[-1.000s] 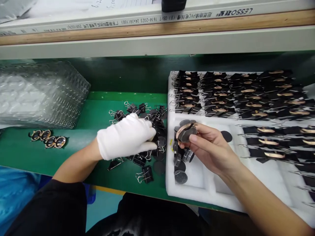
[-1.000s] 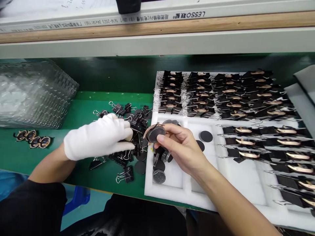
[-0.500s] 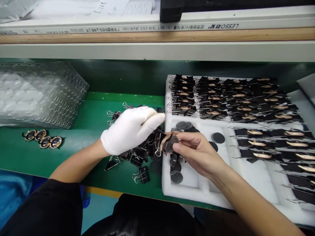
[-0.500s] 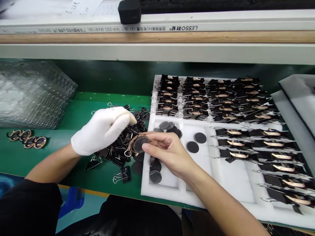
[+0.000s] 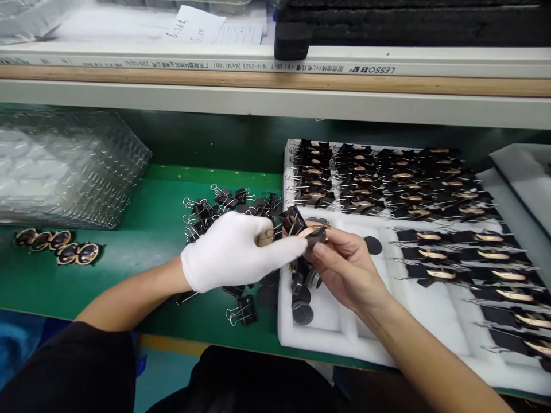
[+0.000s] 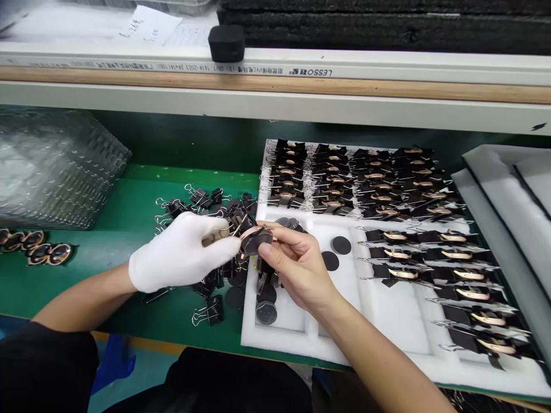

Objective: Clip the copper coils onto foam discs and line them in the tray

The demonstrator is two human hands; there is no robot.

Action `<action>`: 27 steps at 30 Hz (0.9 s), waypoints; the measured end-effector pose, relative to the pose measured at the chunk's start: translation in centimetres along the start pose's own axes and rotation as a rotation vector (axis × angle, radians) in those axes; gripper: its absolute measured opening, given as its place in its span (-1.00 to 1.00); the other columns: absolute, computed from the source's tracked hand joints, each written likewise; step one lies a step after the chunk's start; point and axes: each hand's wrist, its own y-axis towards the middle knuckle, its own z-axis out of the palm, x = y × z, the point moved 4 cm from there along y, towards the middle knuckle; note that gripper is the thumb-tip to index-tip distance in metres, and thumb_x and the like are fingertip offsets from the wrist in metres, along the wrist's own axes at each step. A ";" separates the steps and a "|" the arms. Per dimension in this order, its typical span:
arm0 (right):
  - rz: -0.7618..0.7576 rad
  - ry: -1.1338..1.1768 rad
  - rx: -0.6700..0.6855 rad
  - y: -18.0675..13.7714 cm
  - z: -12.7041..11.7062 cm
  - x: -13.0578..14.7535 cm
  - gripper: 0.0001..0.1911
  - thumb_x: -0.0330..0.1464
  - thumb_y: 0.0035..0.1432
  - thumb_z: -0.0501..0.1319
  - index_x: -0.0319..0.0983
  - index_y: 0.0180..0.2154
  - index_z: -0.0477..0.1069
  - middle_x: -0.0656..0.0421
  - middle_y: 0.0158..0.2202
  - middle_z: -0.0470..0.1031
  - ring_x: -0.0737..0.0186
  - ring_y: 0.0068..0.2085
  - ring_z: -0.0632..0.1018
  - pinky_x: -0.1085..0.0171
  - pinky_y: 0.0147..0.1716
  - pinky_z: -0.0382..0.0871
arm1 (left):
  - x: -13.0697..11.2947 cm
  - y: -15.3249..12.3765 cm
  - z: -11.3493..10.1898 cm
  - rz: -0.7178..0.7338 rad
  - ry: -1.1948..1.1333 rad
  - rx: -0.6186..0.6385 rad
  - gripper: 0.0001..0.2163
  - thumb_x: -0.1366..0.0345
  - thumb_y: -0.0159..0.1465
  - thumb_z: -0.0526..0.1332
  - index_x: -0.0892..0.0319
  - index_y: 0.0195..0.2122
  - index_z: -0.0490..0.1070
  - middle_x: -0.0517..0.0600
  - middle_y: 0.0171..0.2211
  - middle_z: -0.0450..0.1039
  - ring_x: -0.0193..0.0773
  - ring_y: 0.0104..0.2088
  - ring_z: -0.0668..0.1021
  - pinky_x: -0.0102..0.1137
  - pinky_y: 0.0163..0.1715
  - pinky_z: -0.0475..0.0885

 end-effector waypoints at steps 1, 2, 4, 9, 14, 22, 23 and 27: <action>-0.003 -0.003 -0.007 0.0 0.0 -0.1 -0.84 -0.20 0.10 0.51 -0.08 -0.27 0.69 0.11 -0.03 0.66 0.09 -0.09 0.66 0.09 0.07 0.55 | 0.0 0.0 0.0 -0.005 -0.028 0.008 -0.49 -0.11 0.30 0.15 0.15 -0.60 0.07 -0.18 -0.64 0.04 -0.44 -0.57 0.15 -0.43 -0.61 0.06; 0.000 -0.004 -0.007 0.0 0.0 -0.1 -0.83 -0.19 0.09 0.51 -0.08 -0.26 0.69 0.11 -0.03 0.66 0.08 -0.09 0.66 0.07 0.08 0.55 | 0.0 0.1 0.0 -0.005 -0.055 0.013 -0.50 -0.09 0.30 0.16 0.15 -0.59 0.06 -0.18 -0.63 0.03 -0.44 -0.57 0.14 -0.44 -0.61 0.06; 0.008 0.009 -0.002 0.1 0.0 0.0 -0.82 -0.19 0.08 0.52 -0.07 -0.26 0.69 0.11 -0.01 0.65 0.09 -0.12 0.66 0.04 0.06 0.57 | -0.1 0.2 -0.1 0.013 -0.090 0.003 -0.52 -0.03 0.29 0.18 0.15 -0.59 0.05 -0.18 -0.61 0.02 -0.45 -0.56 0.14 -0.44 -0.61 0.05; 0.012 0.012 -0.126 0.5 -1.1 1.4 -0.88 -0.21 0.14 0.48 -0.02 -0.24 0.68 0.19 0.01 0.63 0.18 -0.07 0.63 0.17 -0.07 0.63 | 0.0 0.0 -0.5 0.147 -0.049 -0.024 -0.57 0.14 0.26 0.20 0.14 -0.60 -0.02 -0.20 -0.63 -0.07 -0.45 -0.55 0.08 -0.45 -0.59 0.04; 0.070 -0.071 -0.136 0.6 -2.2 2.3 -0.84 -0.22 0.07 0.52 -0.08 -0.28 0.67 0.16 -0.22 0.65 0.24 -0.25 0.61 0.29 -0.29 0.60 | 0.2 -0.2 0.4 0.219 -0.039 0.140 -0.54 0.06 0.29 0.20 0.15 -0.59 0.01 -0.22 -0.64 -0.04 -0.45 -0.56 0.09 -0.45 -0.57 0.05; 0.111 -0.138 -0.032 0.6 -2.3 2.3 -0.80 -0.21 0.03 0.55 -0.12 -0.31 0.69 0.16 -0.30 0.64 0.27 -0.34 0.57 0.28 -0.32 0.57 | 0.1 0.0 1.1 0.225 -0.087 0.213 -0.55 0.07 0.31 0.18 0.16 -0.59 0.02 -0.21 -0.63 -0.03 -0.45 -0.56 0.09 -0.45 -0.57 0.04; 0.114 -0.133 -0.035 0.6 -2.2 2.3 -0.80 -0.20 0.03 0.55 -0.13 -0.31 0.69 0.16 -0.29 0.64 0.27 -0.34 0.57 0.27 -0.32 0.57 | 0.1 0.0 1.1 0.217 -0.097 0.213 -0.54 0.07 0.31 0.18 0.16 -0.59 0.01 -0.21 -0.63 -0.03 -0.45 -0.56 0.09 -0.45 -0.57 0.04; 0.127 -0.134 -0.052 0.7 -2.2 1.9 -0.77 -0.18 0.03 0.54 -0.13 -0.28 0.68 0.15 -0.25 0.64 0.25 -0.30 0.58 0.25 -0.29 0.58 | -0.1 0.1 0.7 0.196 -0.045 0.217 -0.56 0.04 0.33 0.16 0.15 -0.59 0.07 -0.20 -0.65 0.01 -0.43 -0.58 0.13 -0.44 -0.57 0.05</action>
